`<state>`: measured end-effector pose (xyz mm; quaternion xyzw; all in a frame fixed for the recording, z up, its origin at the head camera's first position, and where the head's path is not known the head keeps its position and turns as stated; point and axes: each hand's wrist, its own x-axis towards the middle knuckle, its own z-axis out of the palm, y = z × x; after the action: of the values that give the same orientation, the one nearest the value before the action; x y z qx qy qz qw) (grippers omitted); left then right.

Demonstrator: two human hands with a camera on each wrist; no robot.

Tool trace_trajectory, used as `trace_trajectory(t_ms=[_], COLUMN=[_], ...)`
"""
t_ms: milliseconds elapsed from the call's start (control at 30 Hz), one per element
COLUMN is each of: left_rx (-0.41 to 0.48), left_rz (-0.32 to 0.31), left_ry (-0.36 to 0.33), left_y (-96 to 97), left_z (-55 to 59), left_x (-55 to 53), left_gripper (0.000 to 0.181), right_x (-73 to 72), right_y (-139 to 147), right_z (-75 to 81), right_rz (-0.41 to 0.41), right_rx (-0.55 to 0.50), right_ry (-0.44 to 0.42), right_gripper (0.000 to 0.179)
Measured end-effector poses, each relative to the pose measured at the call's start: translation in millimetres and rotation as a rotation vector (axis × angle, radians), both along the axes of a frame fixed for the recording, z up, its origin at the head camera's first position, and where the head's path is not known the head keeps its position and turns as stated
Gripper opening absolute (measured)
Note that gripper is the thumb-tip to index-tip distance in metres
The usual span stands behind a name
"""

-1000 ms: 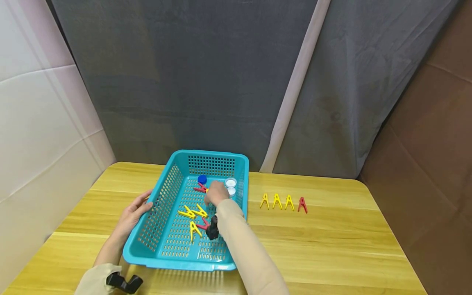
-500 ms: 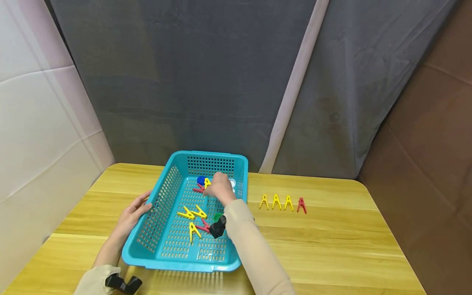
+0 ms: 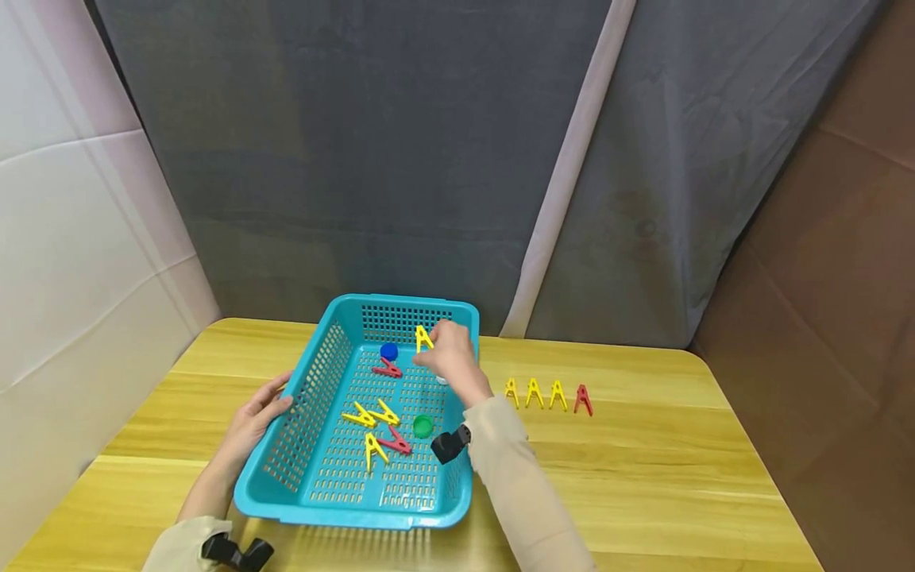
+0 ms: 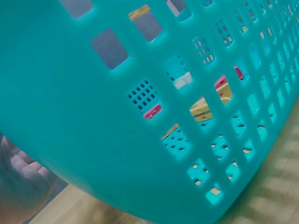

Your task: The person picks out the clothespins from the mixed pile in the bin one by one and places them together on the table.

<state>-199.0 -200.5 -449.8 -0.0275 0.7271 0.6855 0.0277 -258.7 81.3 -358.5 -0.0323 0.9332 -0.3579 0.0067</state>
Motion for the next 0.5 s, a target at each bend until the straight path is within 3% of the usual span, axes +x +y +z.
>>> trace_trajectory(t_ms=[500], left_rx=[-0.011], left_rz=[0.004], left_ry=[0.016], left_y=[0.4], left_z=[0.9], left_x=[0.2], left_gripper=[0.051], right_x=[21.1], right_y=[39], right_z=[7.0], right_rz=[-0.071], right_rx=[-0.005], right_ry=[0.081], right_gripper=[0.034])
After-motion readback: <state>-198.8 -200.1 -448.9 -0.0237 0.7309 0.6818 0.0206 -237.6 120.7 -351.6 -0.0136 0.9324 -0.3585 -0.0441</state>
